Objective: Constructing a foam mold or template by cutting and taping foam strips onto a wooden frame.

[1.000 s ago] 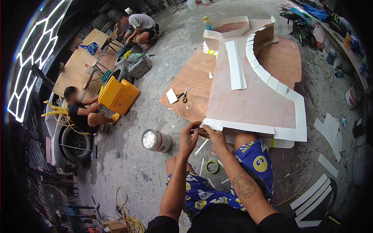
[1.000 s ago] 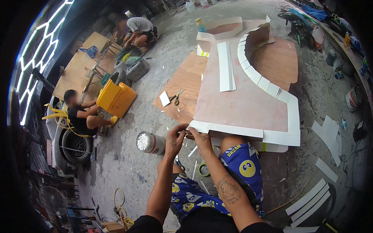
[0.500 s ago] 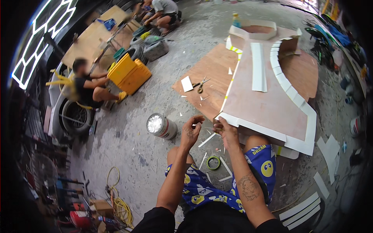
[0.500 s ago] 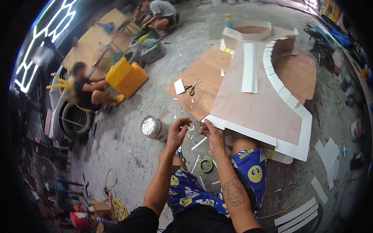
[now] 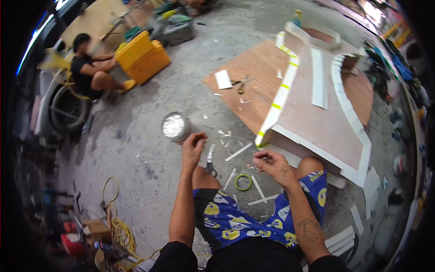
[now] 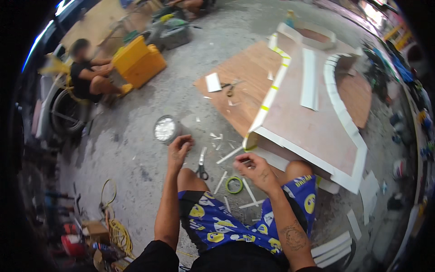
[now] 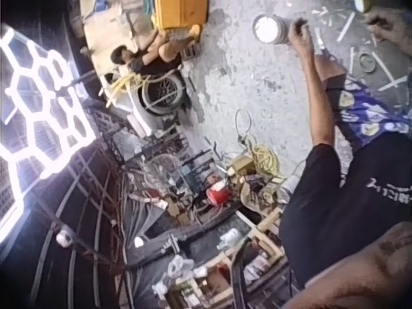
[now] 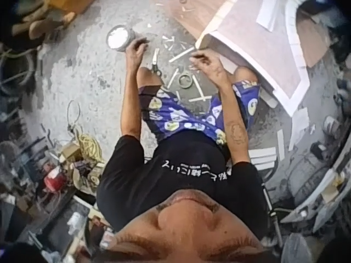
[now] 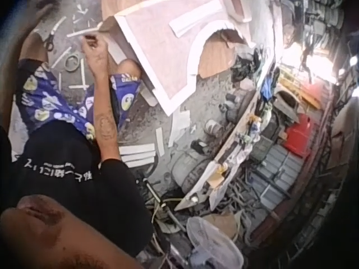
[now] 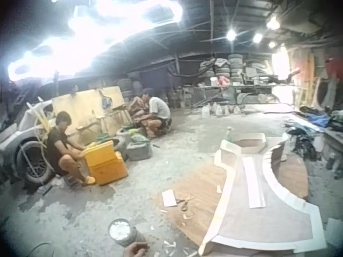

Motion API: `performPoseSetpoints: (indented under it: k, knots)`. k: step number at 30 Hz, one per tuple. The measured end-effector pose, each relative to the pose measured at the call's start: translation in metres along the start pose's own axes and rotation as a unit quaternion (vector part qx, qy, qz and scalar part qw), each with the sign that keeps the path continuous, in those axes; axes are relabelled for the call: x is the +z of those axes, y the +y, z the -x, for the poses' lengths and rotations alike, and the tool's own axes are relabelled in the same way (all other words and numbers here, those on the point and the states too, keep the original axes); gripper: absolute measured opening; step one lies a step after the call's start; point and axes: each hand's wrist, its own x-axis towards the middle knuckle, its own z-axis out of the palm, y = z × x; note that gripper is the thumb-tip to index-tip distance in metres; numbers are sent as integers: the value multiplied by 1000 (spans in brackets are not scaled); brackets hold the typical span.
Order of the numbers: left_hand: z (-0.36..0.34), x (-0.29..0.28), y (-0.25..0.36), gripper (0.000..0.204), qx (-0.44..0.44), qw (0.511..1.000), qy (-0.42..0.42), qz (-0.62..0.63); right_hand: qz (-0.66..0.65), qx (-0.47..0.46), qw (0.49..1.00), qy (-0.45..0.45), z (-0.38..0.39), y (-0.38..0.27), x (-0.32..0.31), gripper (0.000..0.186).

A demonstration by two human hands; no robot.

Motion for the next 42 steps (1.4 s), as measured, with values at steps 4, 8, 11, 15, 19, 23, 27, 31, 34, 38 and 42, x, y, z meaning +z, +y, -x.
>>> performPoseSetpoints:
  k: [4, 8, 11, 15, 19, 23, 27, 31, 34, 38, 42]
  knots:
    - [24, 7, 6, 23, -62, 998, -14, 26, 75, -47, 995, 42, 29, -31, -11, 21]
    - [29, 32, -3, 24, -83, 990, -112, -5, 335, -208, 898, 196, 38, -73, -42, 23]
    - [31, 50, 7, 23, -62, 985, -156, -39, 490, -269, 798, 224, 31, -75, -73, 25]
    - [42, 61, 11, 24, -61, 981, -179, -49, 497, -226, 815, 193, 21, -50, -91, 25]
    - [64, 60, 27, 25, -89, 977, -188, -51, 501, -223, 814, 189, 18, -39, -90, 26]
    - [51, 42, -38, 28, -67, 964, -157, -206, 489, -225, 814, 218, 12, -32, -90, 25]
    - [4, 31, -104, 16, -129, 877, -110, -451, 509, -210, 799, 242, 17, -46, -92, 24]
    - [11, 24, -149, 20, -326, 820, -170, -438, 499, -190, 814, 228, 16, -47, -90, 26]
    - [55, 36, -183, 23, -420, 784, -177, -422, 510, -187, 811, 217, 17, -45, -92, 26]
    - [88, 60, -206, 25, -405, 830, -100, -371, 486, -201, 829, 193, 13, -48, -86, 27]
    - [108, 128, -197, 31, -292, 853, -181, -394, 495, -167, 831, 191, 14, -49, -96, 29]
